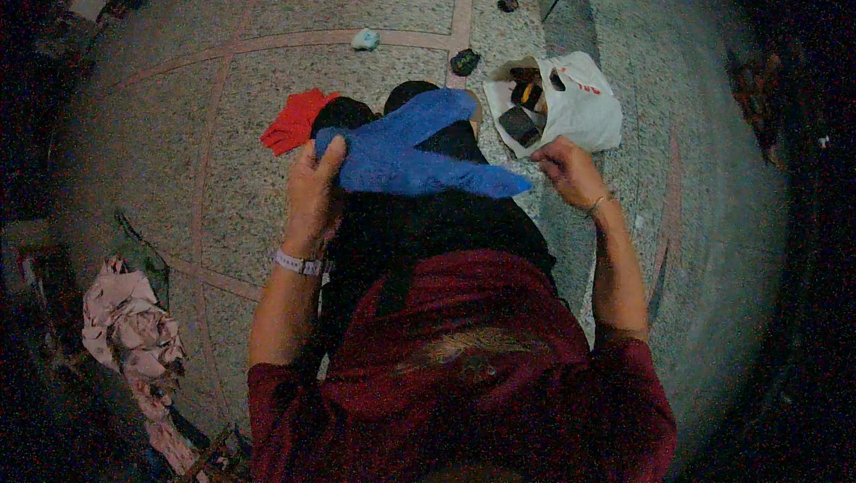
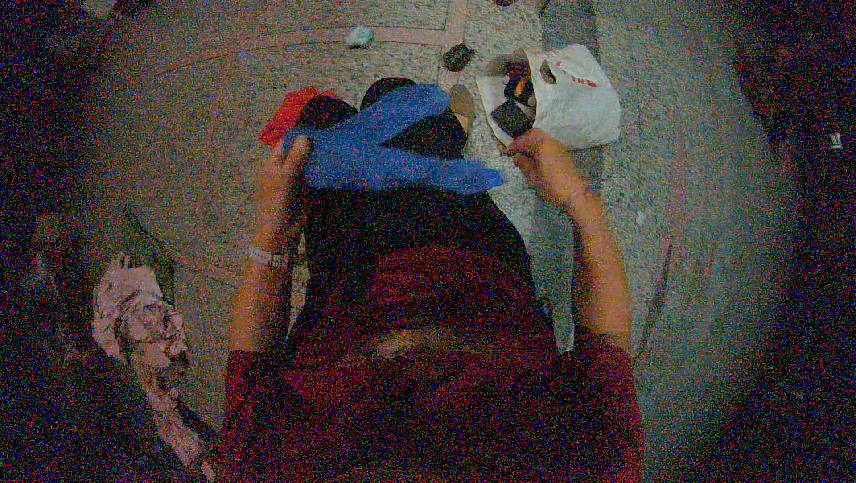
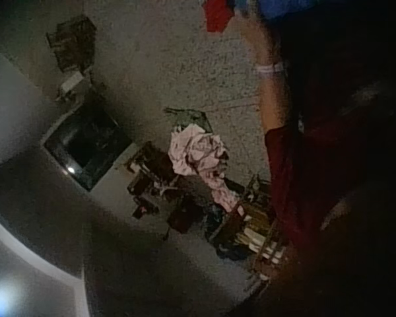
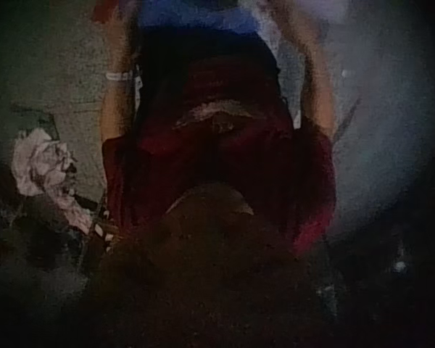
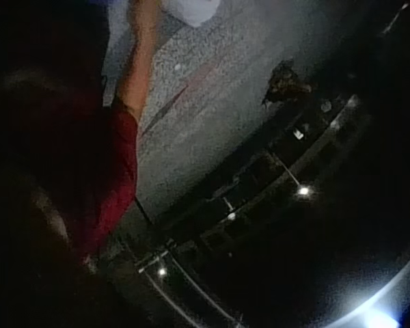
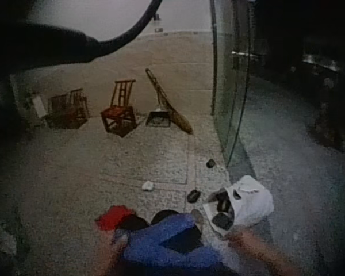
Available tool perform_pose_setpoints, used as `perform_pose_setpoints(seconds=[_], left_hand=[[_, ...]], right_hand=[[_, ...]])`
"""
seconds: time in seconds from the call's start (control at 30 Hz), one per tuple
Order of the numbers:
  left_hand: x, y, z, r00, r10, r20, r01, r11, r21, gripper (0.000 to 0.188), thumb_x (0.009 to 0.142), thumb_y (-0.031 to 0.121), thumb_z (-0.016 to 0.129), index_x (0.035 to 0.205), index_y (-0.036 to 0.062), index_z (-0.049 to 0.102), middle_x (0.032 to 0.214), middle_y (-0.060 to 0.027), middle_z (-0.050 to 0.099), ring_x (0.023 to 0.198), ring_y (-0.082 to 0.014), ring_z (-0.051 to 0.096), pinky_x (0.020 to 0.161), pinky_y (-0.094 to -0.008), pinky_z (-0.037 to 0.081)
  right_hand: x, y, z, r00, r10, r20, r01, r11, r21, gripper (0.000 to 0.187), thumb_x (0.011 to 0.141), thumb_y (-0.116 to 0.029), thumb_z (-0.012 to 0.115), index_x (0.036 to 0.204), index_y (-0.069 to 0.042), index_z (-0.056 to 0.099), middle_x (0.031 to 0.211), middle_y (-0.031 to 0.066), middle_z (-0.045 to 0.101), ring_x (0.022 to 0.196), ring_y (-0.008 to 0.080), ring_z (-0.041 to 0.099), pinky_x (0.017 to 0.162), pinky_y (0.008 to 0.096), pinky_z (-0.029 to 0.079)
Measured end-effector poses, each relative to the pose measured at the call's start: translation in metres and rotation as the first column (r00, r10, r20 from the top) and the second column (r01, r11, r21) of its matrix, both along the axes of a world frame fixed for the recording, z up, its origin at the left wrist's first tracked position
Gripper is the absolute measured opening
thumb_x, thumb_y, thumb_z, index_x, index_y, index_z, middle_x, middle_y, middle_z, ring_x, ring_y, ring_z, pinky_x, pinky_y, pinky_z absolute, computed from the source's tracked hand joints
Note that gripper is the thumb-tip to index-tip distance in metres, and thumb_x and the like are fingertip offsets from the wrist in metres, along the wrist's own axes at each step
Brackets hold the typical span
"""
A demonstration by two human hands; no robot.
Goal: The person holds and folds pairs of socks by hand, turning the cuff of one sock over the other to secure them.
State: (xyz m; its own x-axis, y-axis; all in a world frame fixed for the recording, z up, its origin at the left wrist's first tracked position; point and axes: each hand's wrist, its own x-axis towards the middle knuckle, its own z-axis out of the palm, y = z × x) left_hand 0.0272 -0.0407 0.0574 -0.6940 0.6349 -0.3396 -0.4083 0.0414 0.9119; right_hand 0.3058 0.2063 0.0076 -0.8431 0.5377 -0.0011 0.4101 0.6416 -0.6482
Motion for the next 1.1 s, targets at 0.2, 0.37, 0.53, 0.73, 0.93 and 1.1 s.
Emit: perform_pose_setpoints(seconds=[0.2,0.37,0.53,0.73,0.93,1.1], left_hand=[[0.003,-0.003,-0.019,0.998,0.049,-0.029,-0.05,0.998,-0.025,0.025,0.091,0.027,0.061,0.103,0.0062,0.054,0.09,-0.0022,0.059,0.074,-0.0117,0.058,0.062,-0.0264,0.05],[0.006,-0.005,-0.018,0.999,0.045,0.016,-0.045,0.999,-0.005,0.025,0.092,0.029,0.06,0.103,0.0074,0.053,0.091,-0.0032,0.059,0.072,-0.0119,0.059,0.056,-0.0252,0.05],[-0.007,0.001,-0.017,0.961,0.043,0.273,-0.101,0.974,0.202,0.03,0.094,0.034,0.055,0.106,0.006,0.053,0.093,-0.0064,0.061,0.082,-0.0168,0.062,0.066,-0.03,0.054],[0.041,0.021,-0.032,0.888,-0.321,0.328,0.128,0.859,0.496,0.034,0.095,0.029,0.053,0.116,0.0021,0.052,0.107,-0.0106,0.059,0.103,-0.0246,0.057,0.095,-0.0421,0.045],[0.054,0.039,-0.011,0.918,-0.35,0.187,0.259,0.886,0.385,0.031,0.093,0.016,0.055,0.12,0.0021,0.049,0.115,-0.0103,0.057,0.105,-0.021,0.057,0.093,-0.0385,0.046],[0.048,0.036,0.009,0.922,-0.287,0.26,0.169,0.902,0.398,0.033,0.094,0.011,0.052,0.126,0.0004,0.048,0.119,-0.0113,0.058,0.106,-0.0213,0.058,0.095,-0.0397,0.045]], right_hand=[[-0.063,-0.068,0.036,0.885,0.295,-0.361,-0.27,0.956,0.119,0.018,0.079,-0.008,0.067,0.096,-0.004,0.061,0.094,0.0093,0.057,0.087,0.0252,0.058,0.075,0.0327,0.047],[-0.076,-0.078,0.008,0.896,0.342,-0.284,-0.331,0.94,0.088,0.015,0.084,-0.015,0.065,0.094,-0.007,0.058,0.082,0.008,0.057,0.076,0.0203,0.058,0.067,0.0317,0.047],[-0.079,-0.06,0.026,0.957,-0.134,-0.258,-0.064,0.767,-0.638,0.015,0.085,-0.015,0.066,0.093,-0.007,0.056,0.079,-0.0051,0.052,0.069,0.0026,0.046,0.06,0.02,0.039],[-0.077,-0.063,0.043,0.953,-0.074,-0.294,-0.119,0.801,-0.587,0.015,0.086,-0.012,0.066,0.094,-0.007,0.054,0.081,-0.0066,0.05,0.07,0.0011,0.045,0.061,0.0182,0.038],[-0.09,-0.078,0.07,0.91,0.21,-0.357,-0.293,0.936,-0.195,0.016,0.085,-0.012,0.065,0.096,-0.005,0.057,0.084,0.0023,0.053,0.071,0.0103,0.053,0.061,0.0252,0.045],[-0.09,-0.083,0.076,0.931,-0.001,-0.365,-0.184,0.862,-0.473,0.019,0.083,-0.012,0.066,0.099,-0.004,0.058,0.087,0.0061,0.057,0.073,0.0153,0.057,0.063,0.0268,0.047]])
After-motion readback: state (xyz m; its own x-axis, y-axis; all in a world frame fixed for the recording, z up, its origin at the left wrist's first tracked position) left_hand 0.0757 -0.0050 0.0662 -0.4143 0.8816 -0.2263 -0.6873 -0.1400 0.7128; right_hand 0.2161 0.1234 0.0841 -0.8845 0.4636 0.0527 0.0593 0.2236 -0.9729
